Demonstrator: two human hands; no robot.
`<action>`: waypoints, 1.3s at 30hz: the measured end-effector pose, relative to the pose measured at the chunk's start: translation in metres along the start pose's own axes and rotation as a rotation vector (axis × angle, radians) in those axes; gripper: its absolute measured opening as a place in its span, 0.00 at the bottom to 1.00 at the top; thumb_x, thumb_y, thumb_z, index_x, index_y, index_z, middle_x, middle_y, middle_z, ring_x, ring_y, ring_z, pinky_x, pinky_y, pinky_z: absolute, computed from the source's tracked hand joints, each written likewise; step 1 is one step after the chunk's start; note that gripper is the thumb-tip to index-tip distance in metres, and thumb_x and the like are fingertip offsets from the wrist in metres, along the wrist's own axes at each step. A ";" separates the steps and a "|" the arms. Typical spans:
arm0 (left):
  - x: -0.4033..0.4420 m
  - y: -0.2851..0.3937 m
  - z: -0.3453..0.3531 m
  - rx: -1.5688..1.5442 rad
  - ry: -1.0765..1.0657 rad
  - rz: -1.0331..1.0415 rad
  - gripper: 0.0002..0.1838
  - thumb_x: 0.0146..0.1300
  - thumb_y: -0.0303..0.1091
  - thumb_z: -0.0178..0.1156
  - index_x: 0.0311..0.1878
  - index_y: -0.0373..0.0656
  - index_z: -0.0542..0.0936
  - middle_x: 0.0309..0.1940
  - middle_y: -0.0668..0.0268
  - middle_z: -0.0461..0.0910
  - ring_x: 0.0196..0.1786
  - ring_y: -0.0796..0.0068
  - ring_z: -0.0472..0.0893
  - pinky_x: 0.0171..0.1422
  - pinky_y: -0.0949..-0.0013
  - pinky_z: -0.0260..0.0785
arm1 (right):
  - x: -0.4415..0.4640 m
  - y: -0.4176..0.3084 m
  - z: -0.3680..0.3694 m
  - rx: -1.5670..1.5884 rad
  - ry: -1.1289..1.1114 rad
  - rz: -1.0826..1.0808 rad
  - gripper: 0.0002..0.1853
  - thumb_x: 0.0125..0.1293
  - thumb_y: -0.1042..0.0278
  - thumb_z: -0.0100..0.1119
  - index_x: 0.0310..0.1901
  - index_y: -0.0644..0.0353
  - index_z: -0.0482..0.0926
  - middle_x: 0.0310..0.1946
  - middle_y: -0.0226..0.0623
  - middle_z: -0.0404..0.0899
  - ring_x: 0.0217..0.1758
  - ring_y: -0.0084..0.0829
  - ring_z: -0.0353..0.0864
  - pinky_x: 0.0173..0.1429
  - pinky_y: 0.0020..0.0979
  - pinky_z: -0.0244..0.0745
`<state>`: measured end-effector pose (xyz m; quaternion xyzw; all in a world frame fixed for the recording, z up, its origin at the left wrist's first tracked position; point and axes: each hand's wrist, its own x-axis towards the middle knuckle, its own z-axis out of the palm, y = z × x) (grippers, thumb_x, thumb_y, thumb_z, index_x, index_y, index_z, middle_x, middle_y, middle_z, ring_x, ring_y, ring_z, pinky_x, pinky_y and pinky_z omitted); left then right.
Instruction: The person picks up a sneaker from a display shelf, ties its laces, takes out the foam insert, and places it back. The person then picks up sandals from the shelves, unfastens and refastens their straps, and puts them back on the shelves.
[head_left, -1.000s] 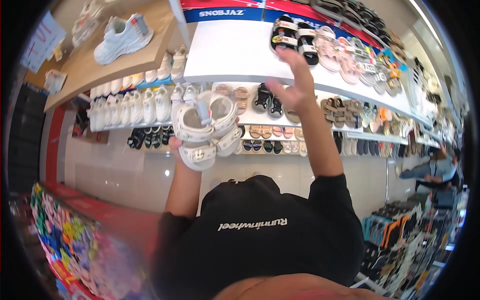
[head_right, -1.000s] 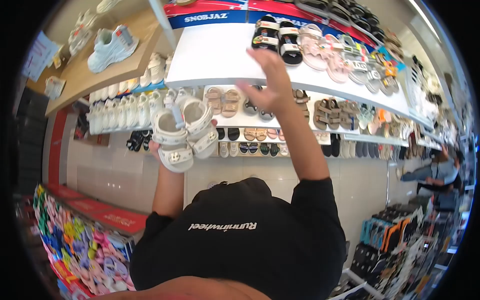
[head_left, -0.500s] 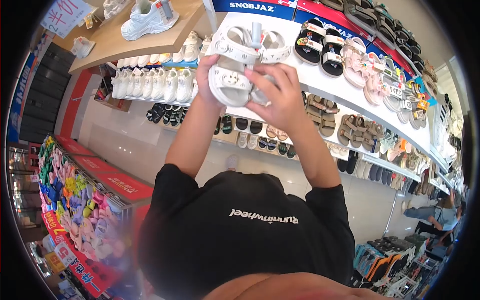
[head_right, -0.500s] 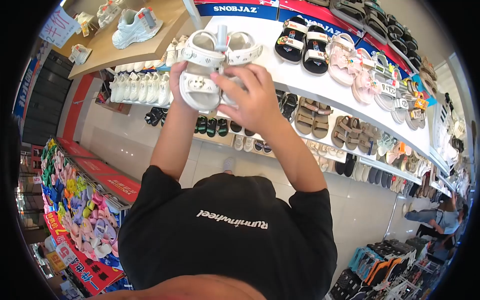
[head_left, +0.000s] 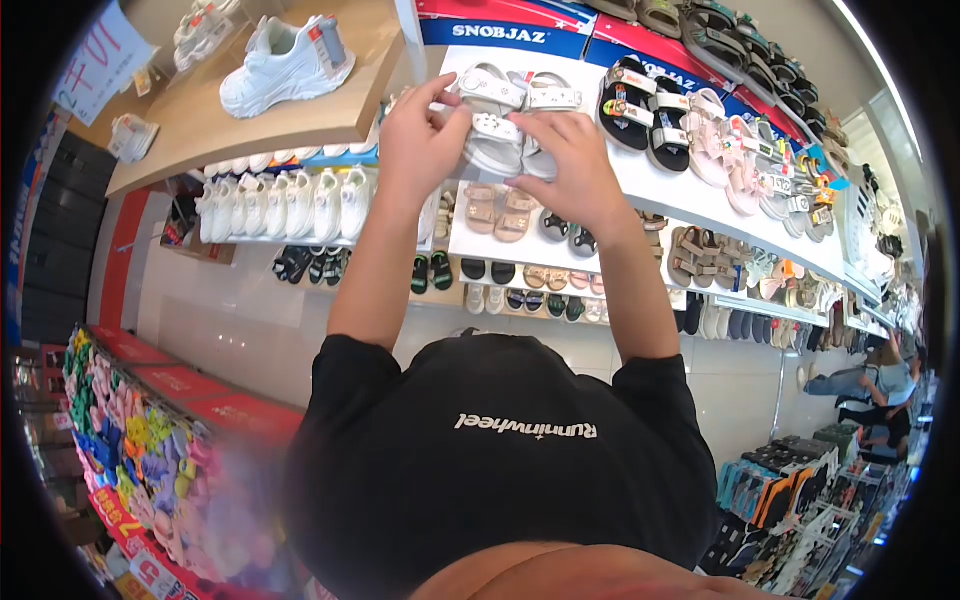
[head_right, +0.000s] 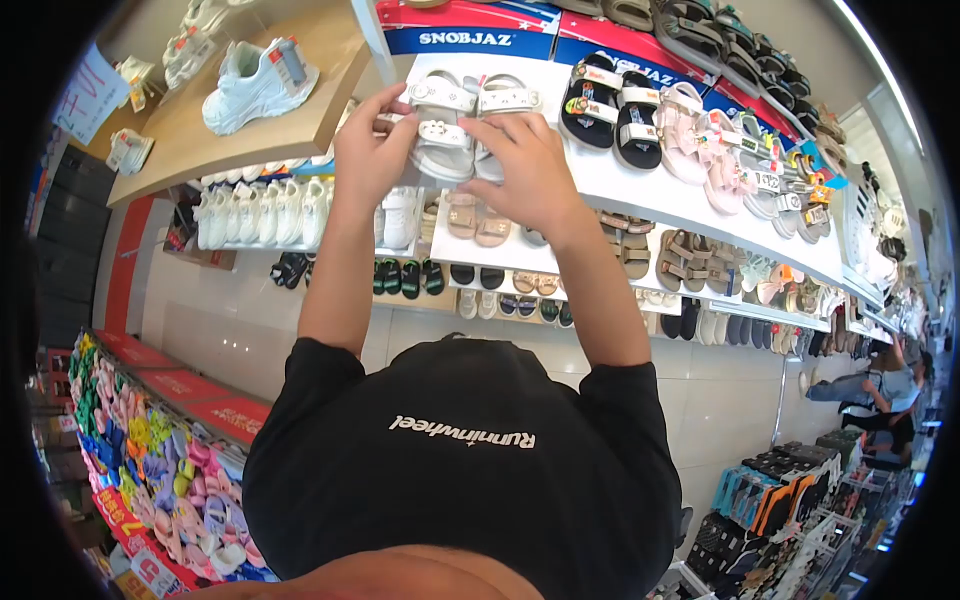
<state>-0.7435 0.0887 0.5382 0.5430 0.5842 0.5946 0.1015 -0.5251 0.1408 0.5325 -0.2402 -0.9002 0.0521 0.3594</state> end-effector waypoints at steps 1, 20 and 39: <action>-0.004 0.002 0.000 -0.005 0.016 0.040 0.23 0.60 0.35 0.70 0.59 0.38 0.84 0.43 0.62 0.85 0.32 0.74 0.84 0.40 0.68 0.78 | 0.002 0.000 0.001 0.004 -0.008 0.019 0.40 0.47 0.57 0.82 0.66 0.44 0.80 0.56 0.34 0.81 0.63 0.42 0.73 0.68 0.45 0.70; -0.001 -0.046 0.008 0.106 -0.042 0.369 0.36 0.54 0.49 0.78 0.61 0.36 0.82 0.60 0.51 0.79 0.58 0.50 0.83 0.61 0.55 0.76 | 0.034 -0.007 0.022 -0.129 0.134 0.079 0.44 0.36 0.43 0.85 0.59 0.51 0.84 0.53 0.36 0.83 0.56 0.42 0.80 0.59 0.42 0.76; -0.008 -0.029 0.006 0.189 -0.048 0.322 0.37 0.53 0.46 0.81 0.64 0.38 0.79 0.61 0.49 0.80 0.63 0.51 0.81 0.67 0.57 0.74 | -0.096 -0.029 -0.006 -0.230 0.420 0.177 0.33 0.46 0.62 0.82 0.56 0.62 0.82 0.58 0.47 0.79 0.60 0.48 0.77 0.64 0.46 0.72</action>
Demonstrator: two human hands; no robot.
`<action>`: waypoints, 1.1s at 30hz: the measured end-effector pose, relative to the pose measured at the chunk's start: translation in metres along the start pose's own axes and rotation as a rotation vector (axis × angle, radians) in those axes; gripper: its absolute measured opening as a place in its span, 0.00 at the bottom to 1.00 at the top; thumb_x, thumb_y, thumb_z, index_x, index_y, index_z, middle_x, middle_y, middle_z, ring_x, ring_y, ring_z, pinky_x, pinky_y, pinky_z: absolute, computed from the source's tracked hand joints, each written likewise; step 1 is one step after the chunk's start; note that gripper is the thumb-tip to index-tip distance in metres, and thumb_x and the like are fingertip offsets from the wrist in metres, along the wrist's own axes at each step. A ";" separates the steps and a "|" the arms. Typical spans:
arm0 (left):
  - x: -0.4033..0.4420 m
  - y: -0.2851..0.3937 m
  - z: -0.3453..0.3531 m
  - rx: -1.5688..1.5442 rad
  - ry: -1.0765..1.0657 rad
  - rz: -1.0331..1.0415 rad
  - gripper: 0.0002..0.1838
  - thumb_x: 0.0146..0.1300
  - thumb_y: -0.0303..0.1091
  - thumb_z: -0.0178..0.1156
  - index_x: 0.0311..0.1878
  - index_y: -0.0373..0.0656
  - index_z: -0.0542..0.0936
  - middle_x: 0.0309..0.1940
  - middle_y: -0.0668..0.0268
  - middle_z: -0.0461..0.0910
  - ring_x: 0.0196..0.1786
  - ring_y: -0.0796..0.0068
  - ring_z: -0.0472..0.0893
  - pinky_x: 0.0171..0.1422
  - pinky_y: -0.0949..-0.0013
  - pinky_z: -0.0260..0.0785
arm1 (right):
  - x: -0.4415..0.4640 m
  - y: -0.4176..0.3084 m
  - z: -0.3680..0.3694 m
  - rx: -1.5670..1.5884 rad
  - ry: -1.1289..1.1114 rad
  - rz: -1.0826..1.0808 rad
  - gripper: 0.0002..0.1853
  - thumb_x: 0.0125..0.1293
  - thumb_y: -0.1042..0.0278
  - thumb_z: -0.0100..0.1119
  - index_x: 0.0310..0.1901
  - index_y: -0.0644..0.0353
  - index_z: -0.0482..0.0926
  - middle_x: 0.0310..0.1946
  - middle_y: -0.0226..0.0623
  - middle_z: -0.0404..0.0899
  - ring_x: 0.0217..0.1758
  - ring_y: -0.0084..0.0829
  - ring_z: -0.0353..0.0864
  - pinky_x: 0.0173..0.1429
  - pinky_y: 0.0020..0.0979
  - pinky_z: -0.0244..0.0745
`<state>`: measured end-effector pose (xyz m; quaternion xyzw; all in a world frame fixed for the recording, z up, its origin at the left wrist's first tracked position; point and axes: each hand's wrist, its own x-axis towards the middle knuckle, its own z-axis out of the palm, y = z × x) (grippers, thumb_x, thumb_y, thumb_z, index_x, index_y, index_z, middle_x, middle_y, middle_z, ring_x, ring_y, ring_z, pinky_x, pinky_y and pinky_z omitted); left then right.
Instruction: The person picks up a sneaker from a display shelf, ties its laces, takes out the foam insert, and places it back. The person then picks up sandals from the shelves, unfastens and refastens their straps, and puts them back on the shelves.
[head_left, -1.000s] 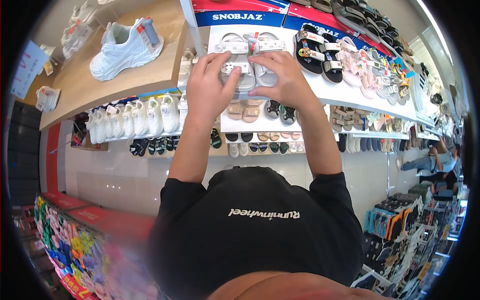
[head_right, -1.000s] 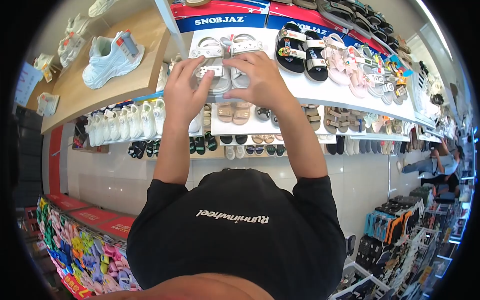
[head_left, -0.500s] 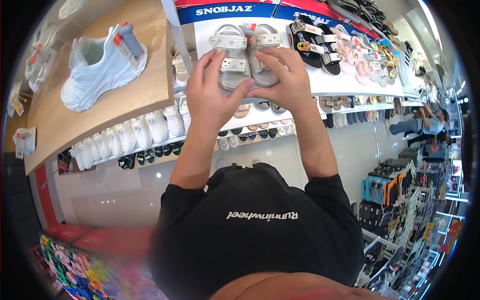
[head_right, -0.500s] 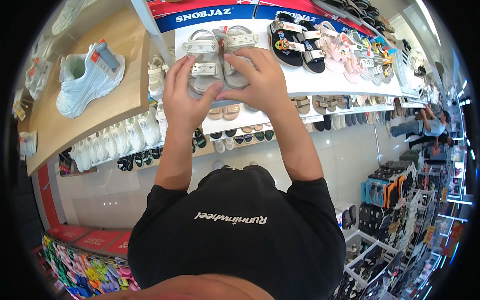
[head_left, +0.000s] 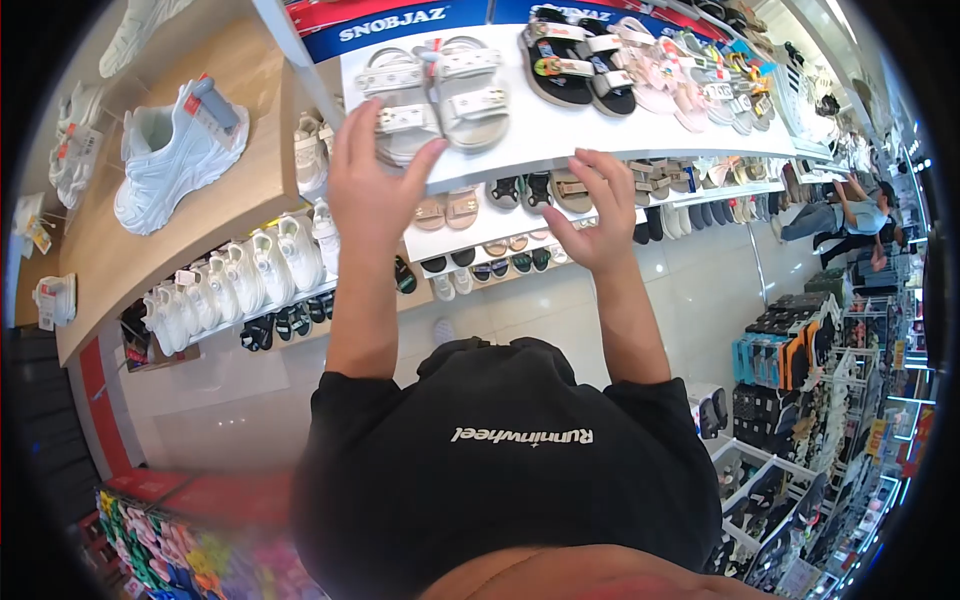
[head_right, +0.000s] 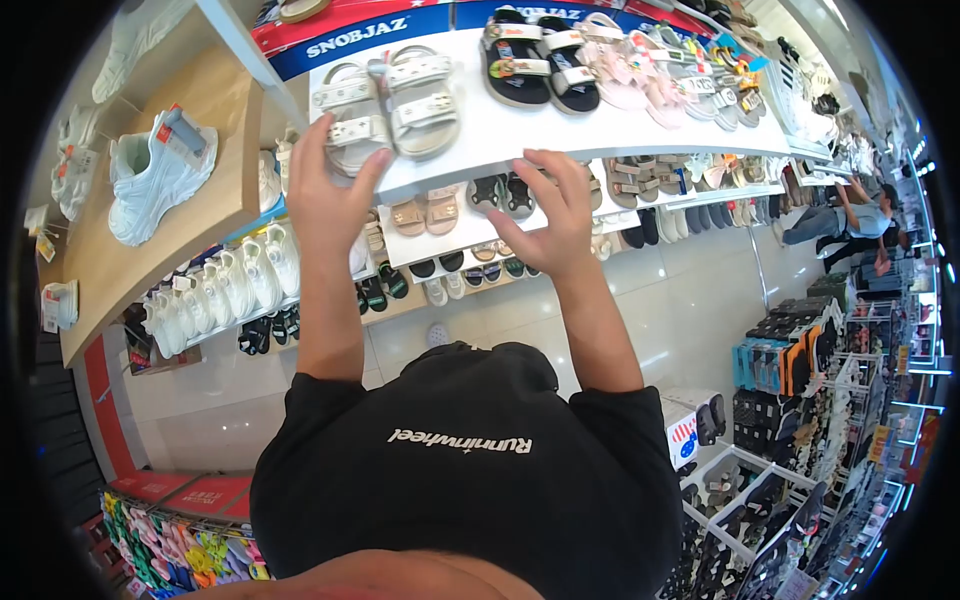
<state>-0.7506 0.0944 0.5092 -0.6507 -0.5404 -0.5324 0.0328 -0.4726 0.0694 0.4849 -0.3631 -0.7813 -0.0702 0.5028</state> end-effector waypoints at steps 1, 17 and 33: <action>-0.003 0.003 0.000 0.085 0.028 0.018 0.37 0.55 0.46 0.79 0.64 0.36 0.78 0.62 0.48 0.79 0.65 0.49 0.79 0.70 0.55 0.71 | -0.011 0.001 -0.015 -0.010 0.003 0.039 0.30 0.48 0.65 0.80 0.55 0.62 0.83 0.57 0.47 0.80 0.59 0.48 0.79 0.63 0.44 0.74; -0.124 0.172 0.127 0.137 -0.041 0.183 0.25 0.58 0.34 0.71 0.59 0.36 0.80 0.73 0.50 0.68 0.76 0.45 0.65 0.78 0.44 0.57 | -0.305 0.113 -0.314 -0.139 -0.034 1.017 0.17 0.62 0.66 0.73 0.51 0.63 0.85 0.48 0.42 0.84 0.39 0.34 0.83 0.44 0.32 0.80; -0.121 0.264 0.273 -0.553 -0.299 0.140 0.10 0.57 0.21 0.68 0.43 0.35 0.83 0.42 0.57 0.84 0.42 0.68 0.82 0.47 0.67 0.75 | -0.242 0.221 -0.295 0.197 0.055 0.969 0.33 0.62 0.67 0.74 0.69 0.61 0.75 0.45 0.38 0.85 0.44 0.28 0.83 0.54 0.32 0.77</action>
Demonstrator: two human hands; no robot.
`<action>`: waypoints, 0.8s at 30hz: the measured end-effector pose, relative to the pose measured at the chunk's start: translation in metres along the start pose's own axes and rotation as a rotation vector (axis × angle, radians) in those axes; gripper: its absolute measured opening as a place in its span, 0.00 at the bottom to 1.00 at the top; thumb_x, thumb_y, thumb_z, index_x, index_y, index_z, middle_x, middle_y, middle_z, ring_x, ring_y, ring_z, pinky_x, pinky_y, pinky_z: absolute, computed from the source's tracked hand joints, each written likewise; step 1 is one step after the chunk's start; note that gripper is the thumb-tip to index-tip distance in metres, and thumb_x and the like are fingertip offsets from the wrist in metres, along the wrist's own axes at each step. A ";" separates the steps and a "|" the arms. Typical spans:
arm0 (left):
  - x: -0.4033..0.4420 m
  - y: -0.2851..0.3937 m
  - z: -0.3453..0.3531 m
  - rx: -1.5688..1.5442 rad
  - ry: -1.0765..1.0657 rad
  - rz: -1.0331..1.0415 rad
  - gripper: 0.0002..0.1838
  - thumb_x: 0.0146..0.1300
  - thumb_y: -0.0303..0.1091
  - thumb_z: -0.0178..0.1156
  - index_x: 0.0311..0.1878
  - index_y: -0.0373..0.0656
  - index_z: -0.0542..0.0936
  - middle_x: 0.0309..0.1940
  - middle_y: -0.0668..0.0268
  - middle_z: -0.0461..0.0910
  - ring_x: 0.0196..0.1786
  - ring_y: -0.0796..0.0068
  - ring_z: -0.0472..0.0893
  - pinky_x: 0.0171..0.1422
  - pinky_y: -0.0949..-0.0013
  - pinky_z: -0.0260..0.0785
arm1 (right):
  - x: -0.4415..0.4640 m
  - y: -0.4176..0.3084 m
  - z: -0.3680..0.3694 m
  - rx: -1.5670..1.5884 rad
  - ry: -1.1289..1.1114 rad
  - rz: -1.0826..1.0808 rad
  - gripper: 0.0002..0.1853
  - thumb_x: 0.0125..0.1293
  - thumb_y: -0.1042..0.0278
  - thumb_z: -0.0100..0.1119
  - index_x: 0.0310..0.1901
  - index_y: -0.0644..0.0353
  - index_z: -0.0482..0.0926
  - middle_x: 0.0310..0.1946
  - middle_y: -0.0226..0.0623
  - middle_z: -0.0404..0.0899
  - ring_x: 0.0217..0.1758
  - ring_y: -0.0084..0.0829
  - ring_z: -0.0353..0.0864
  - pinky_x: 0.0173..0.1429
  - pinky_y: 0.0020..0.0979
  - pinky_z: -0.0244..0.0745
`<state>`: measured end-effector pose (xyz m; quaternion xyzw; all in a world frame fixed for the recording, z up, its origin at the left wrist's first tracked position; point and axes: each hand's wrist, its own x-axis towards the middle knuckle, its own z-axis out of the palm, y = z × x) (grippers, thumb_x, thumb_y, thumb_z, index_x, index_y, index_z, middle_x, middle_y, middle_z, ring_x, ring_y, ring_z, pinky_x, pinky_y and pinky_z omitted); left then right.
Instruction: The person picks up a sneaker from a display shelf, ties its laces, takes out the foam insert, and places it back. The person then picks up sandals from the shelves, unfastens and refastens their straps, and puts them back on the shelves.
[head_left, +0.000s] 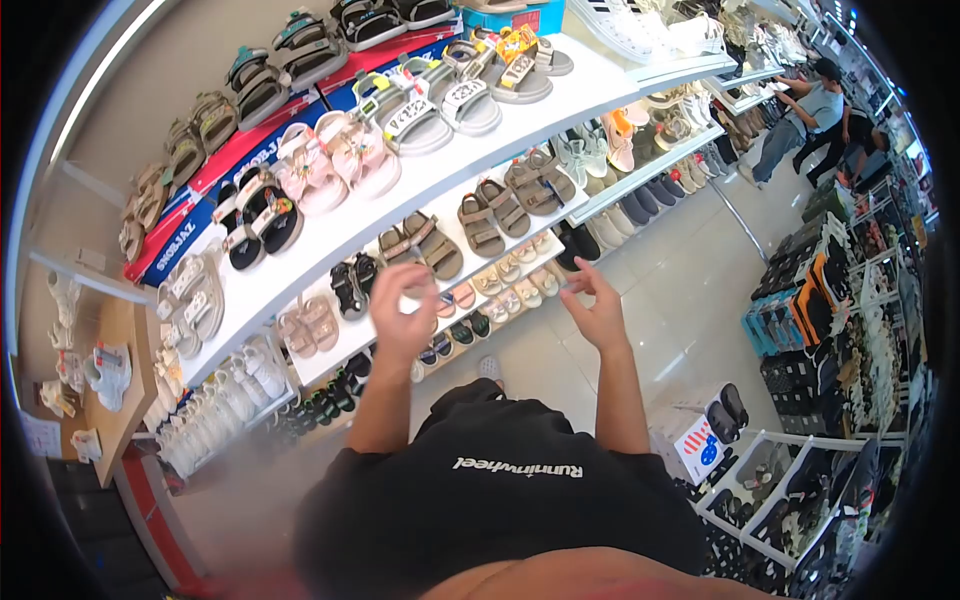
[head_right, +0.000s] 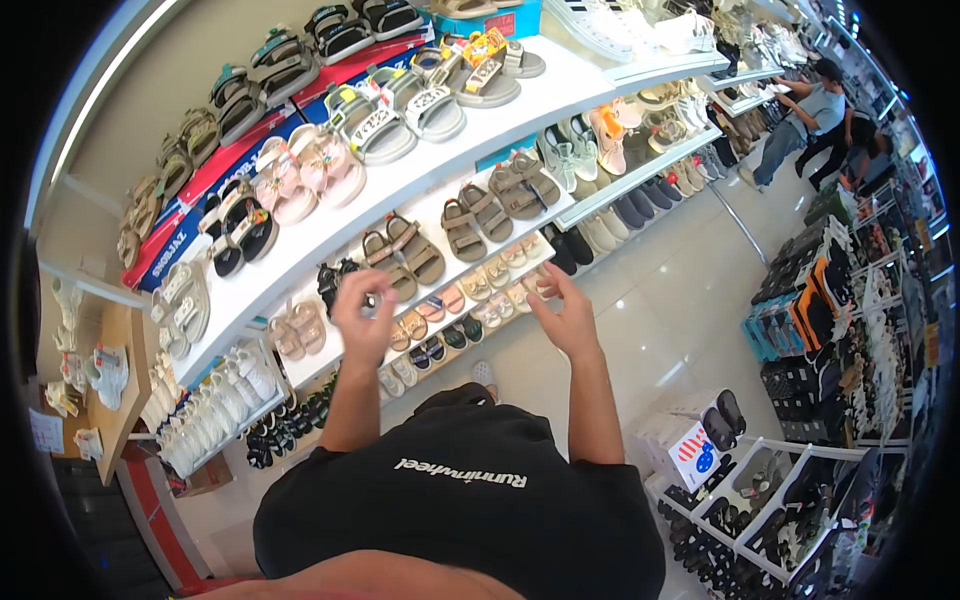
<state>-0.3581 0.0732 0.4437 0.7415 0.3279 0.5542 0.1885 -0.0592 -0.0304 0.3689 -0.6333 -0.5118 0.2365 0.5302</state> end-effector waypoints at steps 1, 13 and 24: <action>-0.002 -0.005 0.019 -0.044 -0.075 -0.002 0.10 0.56 0.22 0.69 0.42 0.35 0.84 0.43 0.57 0.84 0.42 0.67 0.83 0.48 0.67 0.75 | 0.017 -0.007 -0.001 0.001 0.009 -0.015 0.33 0.62 0.67 0.74 0.69 0.61 0.75 0.45 0.38 0.85 0.46 0.28 0.83 0.55 0.32 0.76; 0.011 -0.016 0.074 -0.255 -0.663 -0.165 0.15 0.62 0.35 0.71 0.51 0.41 0.85 0.45 0.59 0.84 0.47 0.63 0.84 0.52 0.63 0.77 | 0.236 -0.090 -0.016 -0.275 0.229 -0.297 0.49 0.57 0.57 0.77 0.76 0.65 0.62 0.58 0.43 0.82 0.68 0.42 0.74 0.71 0.44 0.67; -0.020 0.000 0.115 -0.045 -0.248 -0.562 0.14 0.62 0.26 0.70 0.51 0.35 0.84 0.45 0.59 0.86 0.45 0.69 0.85 0.51 0.68 0.76 | 0.360 -0.088 0.017 -0.622 0.165 -0.317 0.45 0.51 0.49 0.77 0.72 0.50 0.72 0.54 0.35 0.86 0.71 0.44 0.69 0.77 0.80 0.28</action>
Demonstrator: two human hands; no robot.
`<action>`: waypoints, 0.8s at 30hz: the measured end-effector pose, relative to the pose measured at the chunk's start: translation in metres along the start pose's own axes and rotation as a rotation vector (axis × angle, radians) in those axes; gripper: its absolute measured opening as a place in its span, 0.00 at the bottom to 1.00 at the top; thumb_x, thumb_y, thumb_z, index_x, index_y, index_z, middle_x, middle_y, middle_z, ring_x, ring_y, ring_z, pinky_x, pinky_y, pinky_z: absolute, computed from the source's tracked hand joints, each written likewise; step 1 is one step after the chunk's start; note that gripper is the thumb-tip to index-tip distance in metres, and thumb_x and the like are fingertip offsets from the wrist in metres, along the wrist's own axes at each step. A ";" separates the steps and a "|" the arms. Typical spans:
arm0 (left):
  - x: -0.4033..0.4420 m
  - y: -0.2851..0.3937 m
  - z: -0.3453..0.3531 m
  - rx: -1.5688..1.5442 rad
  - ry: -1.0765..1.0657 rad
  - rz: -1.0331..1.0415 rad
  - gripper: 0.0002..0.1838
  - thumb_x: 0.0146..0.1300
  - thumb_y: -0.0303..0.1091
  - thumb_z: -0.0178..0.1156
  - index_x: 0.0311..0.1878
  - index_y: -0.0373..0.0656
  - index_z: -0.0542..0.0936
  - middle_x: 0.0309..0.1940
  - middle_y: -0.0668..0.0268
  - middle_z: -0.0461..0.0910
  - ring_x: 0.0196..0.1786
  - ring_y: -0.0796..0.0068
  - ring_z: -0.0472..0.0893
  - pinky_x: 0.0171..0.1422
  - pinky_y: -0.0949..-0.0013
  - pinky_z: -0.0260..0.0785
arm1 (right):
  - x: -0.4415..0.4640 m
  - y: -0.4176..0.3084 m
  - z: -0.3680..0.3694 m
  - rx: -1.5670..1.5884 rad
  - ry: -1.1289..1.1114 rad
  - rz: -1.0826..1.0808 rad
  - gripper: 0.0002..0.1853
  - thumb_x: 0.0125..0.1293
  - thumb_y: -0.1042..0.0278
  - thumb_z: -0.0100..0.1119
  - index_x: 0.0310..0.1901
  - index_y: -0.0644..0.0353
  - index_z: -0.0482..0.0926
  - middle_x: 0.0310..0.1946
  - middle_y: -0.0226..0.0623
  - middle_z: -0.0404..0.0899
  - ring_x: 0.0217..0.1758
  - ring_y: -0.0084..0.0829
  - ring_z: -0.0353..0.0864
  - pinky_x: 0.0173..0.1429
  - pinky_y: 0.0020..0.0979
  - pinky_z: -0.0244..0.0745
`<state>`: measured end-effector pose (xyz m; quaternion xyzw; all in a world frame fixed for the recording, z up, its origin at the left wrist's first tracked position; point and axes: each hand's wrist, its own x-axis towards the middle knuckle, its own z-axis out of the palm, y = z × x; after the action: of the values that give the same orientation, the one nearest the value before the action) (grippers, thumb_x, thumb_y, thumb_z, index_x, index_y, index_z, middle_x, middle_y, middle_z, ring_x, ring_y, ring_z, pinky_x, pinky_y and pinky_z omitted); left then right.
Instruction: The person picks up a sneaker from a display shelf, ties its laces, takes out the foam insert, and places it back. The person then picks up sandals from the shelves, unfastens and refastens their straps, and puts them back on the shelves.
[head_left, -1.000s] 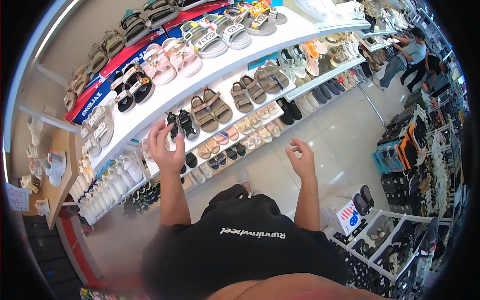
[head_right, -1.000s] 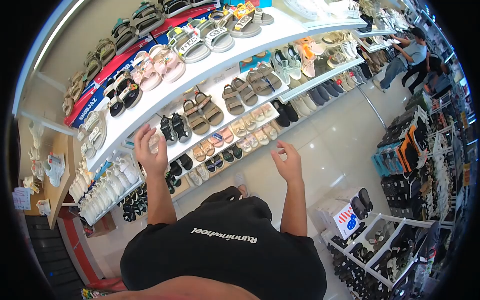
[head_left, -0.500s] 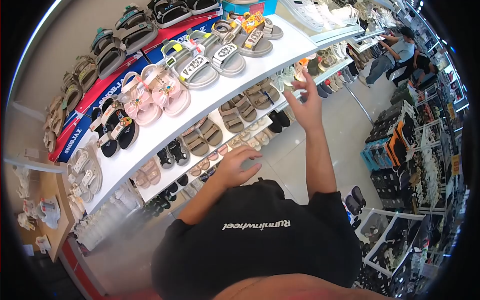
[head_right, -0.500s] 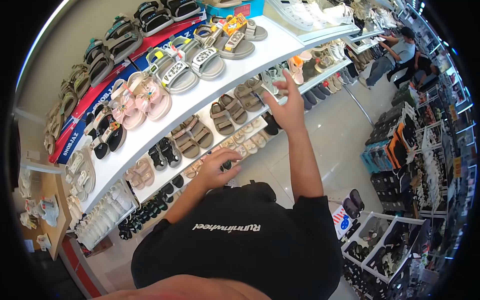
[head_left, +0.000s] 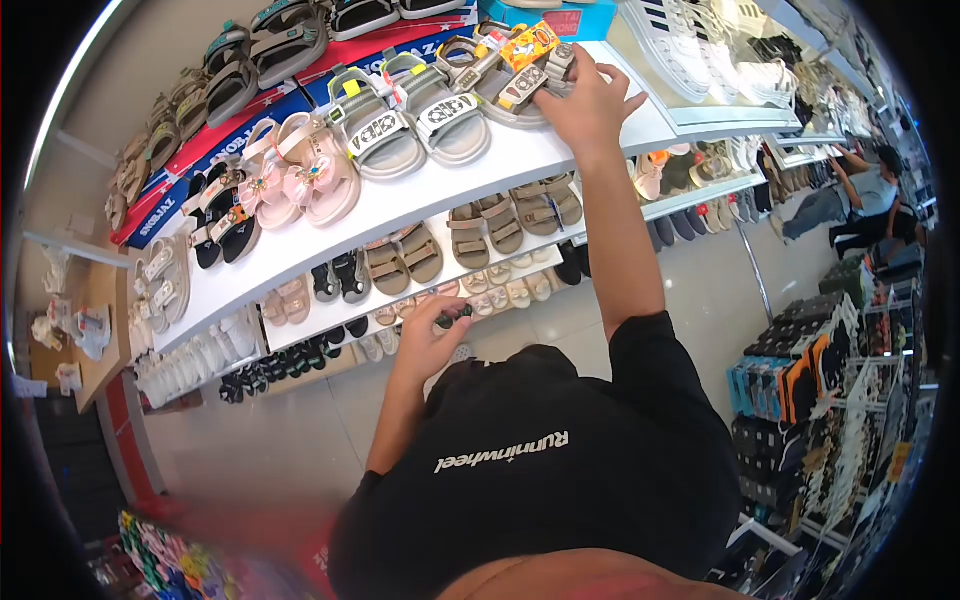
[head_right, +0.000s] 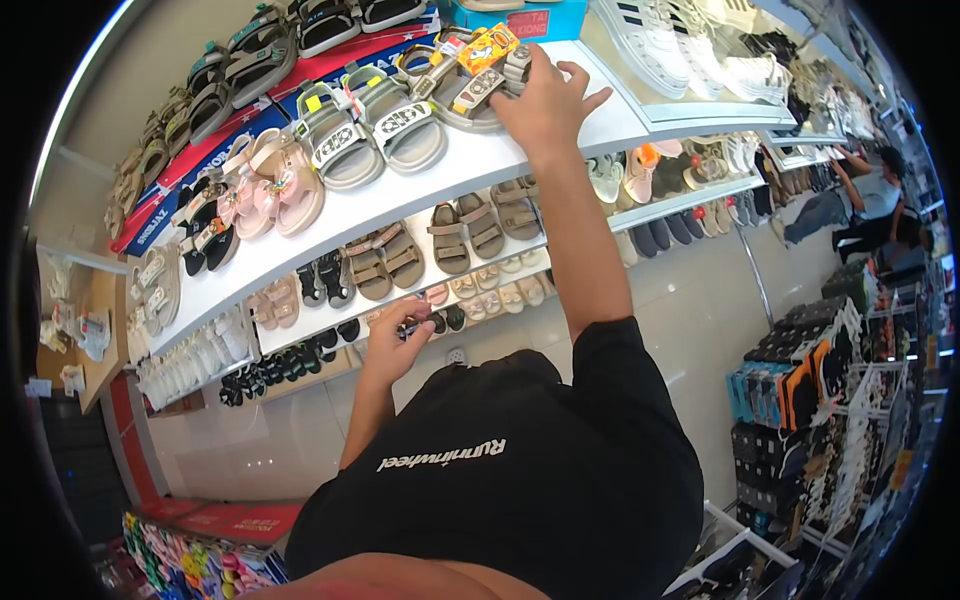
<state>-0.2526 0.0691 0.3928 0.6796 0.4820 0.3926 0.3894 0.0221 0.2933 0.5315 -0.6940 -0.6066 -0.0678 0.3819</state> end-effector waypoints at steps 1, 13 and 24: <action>-0.006 -0.003 0.011 -0.014 0.033 -0.053 0.14 0.62 0.26 0.70 0.51 0.35 0.84 0.45 0.59 0.86 0.45 0.69 0.85 0.50 0.68 0.76 | 0.002 0.003 0.002 0.005 0.015 -0.036 0.40 0.52 0.51 0.76 0.70 0.46 0.75 0.52 0.31 0.87 0.69 0.43 0.70 0.76 0.80 0.27; -0.037 0.033 0.107 -0.076 0.160 -0.213 0.15 0.63 0.28 0.69 0.53 0.37 0.84 0.46 0.60 0.84 0.47 0.69 0.85 0.53 0.66 0.75 | 0.012 0.055 -0.014 0.263 0.491 -0.319 0.12 0.54 0.65 0.72 0.40 0.35 0.92 0.38 0.15 0.84 0.56 0.28 0.77 0.78 0.77 0.30; -0.003 0.058 0.084 -0.931 0.061 0.021 0.54 0.55 0.48 0.77 0.80 0.44 0.59 0.72 0.59 0.69 0.68 0.61 0.75 0.70 0.54 0.70 | -0.100 0.042 -0.097 0.767 0.444 -0.549 0.20 0.45 0.86 0.70 0.42 0.57 0.88 0.37 0.35 0.82 0.46 0.40 0.79 0.64 0.47 0.75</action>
<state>-0.1566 0.0405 0.4121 0.4256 0.2587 0.5908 0.6347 0.0705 0.1563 0.5250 -0.2883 -0.6517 -0.0840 0.6965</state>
